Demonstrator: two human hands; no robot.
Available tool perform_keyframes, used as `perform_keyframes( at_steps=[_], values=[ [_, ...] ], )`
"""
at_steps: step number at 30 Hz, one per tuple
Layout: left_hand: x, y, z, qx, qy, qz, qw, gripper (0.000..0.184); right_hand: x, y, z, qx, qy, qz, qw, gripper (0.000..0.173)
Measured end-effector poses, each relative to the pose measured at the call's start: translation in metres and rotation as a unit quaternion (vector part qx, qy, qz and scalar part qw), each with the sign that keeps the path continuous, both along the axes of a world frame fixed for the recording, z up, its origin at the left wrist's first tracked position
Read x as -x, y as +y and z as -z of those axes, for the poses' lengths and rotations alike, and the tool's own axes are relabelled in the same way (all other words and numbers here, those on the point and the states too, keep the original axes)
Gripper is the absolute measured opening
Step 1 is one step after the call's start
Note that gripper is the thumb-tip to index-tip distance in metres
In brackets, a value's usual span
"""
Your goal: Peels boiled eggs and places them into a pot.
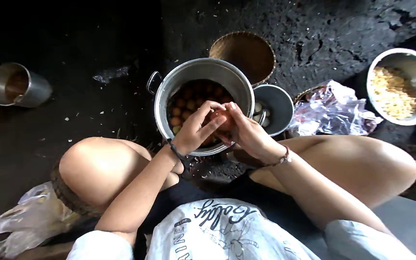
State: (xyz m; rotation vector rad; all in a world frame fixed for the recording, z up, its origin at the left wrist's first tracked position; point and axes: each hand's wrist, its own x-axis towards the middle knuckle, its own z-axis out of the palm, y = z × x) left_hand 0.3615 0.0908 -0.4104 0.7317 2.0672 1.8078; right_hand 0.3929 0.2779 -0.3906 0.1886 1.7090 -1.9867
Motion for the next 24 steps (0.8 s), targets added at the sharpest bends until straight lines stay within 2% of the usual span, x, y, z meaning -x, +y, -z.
perform_keyframes(
  at_steps=[2,3,5,6,8,10,15,24],
  values=[
    [-0.003,0.000,-0.005,-0.007,-0.024,-0.024,0.999,0.032,-0.002,0.003,0.000,-0.064,0.133,-0.038,0.988,0.050],
    [-0.004,0.000,-0.007,-0.007,-0.034,-0.033,0.999,0.032,-0.001,0.004,-0.001,-0.124,0.208,-0.057,0.969,0.054],
    [-0.006,-0.001,-0.007,-0.002,-0.036,-0.045,0.998,0.038,0.002,0.005,-0.001,-0.249,0.339,-0.091,0.903,0.062],
    [-0.008,-0.001,-0.008,0.002,-0.029,-0.051,0.998,0.044,0.002,0.004,0.001,-0.280,0.377,-0.097,0.878,0.063],
    [-0.010,-0.002,-0.008,0.000,-0.022,-0.047,0.999,0.055,0.002,0.001,0.004,-0.301,0.406,-0.097,0.858,0.062],
    [-0.011,-0.001,-0.008,0.001,-0.046,-0.032,0.998,0.057,0.000,-0.001,0.007,-0.314,0.423,-0.083,0.846,0.058],
    [-0.014,-0.003,-0.010,0.009,-0.125,-0.006,0.992,0.049,-0.004,-0.007,0.013,-0.390,0.435,-0.079,0.808,0.055],
    [-0.016,-0.002,-0.007,-0.049,-0.190,0.003,0.980,0.036,-0.005,-0.010,0.014,-0.406,0.462,-0.073,0.785,0.046]
  ],
)
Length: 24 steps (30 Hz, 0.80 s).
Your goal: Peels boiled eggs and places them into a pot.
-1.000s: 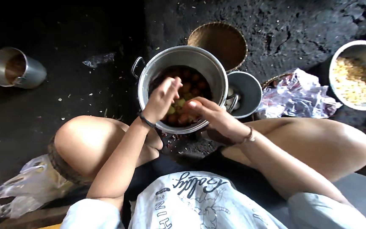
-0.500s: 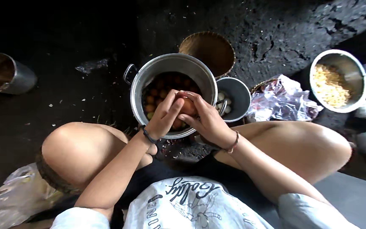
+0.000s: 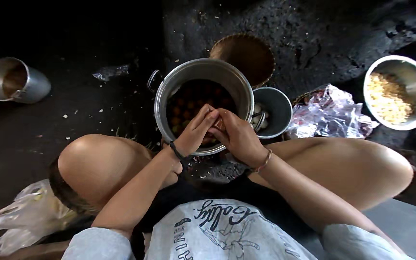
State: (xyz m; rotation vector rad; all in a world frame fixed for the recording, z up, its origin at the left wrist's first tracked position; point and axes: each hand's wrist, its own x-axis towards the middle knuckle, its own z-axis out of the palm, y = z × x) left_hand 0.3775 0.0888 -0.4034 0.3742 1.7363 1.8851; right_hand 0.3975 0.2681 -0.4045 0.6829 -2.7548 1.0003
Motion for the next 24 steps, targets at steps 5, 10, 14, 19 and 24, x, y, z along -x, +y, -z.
perform_keyframes(
  at_steps=[5,10,14,19,24],
  values=[
    [0.004,0.004,-0.002,-0.014,-0.006,-0.019,1.000,0.037,0.004,0.003,-0.011,0.052,-0.072,0.009,0.996,0.054],
    [0.005,0.012,0.002,0.053,0.086,-0.106,0.989,0.037,0.005,0.008,-0.012,0.098,-0.096,0.042,0.990,0.051],
    [0.006,0.009,0.012,0.076,0.122,-0.143,0.979,0.035,0.008,0.005,-0.007,0.087,-0.076,0.014,0.993,0.045],
    [0.005,0.011,0.017,0.065,0.126,-0.142,0.980,0.031,0.006,0.004,-0.006,0.152,-0.145,0.028,0.977,0.039],
    [0.009,0.012,0.024,0.092,0.200,-0.140,0.965,0.031,0.009,0.002,-0.005,0.194,-0.181,0.028,0.964,0.034]
  ],
)
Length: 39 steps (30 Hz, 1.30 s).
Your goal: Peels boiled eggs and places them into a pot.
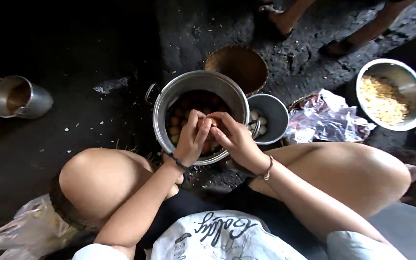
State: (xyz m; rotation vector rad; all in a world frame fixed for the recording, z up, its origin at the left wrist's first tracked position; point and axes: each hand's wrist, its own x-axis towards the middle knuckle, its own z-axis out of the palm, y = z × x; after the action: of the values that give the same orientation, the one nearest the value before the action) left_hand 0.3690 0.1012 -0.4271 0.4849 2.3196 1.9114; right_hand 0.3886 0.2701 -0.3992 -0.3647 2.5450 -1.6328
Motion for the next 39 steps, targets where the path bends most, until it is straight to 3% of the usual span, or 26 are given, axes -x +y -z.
perform_keyframes(
  at_steps=[13,28,34,39],
  values=[
    [0.008,-0.005,0.001,0.033,-0.018,0.020,0.999,0.028,-0.001,0.002,0.000,-0.045,0.004,-0.004,0.999,0.042],
    [0.000,0.002,0.007,-0.012,-0.015,-0.003,1.000,0.039,-0.001,0.009,0.005,0.056,-0.065,-0.007,0.996,0.043],
    [0.001,-0.002,0.005,-0.034,-0.071,-0.020,0.997,0.033,-0.003,0.001,0.001,-0.033,0.028,-0.008,0.999,0.044],
    [-0.001,0.003,0.011,-0.013,-0.052,-0.033,0.998,0.025,-0.003,-0.001,-0.003,-0.099,0.006,-0.037,0.994,0.046]
  ],
)
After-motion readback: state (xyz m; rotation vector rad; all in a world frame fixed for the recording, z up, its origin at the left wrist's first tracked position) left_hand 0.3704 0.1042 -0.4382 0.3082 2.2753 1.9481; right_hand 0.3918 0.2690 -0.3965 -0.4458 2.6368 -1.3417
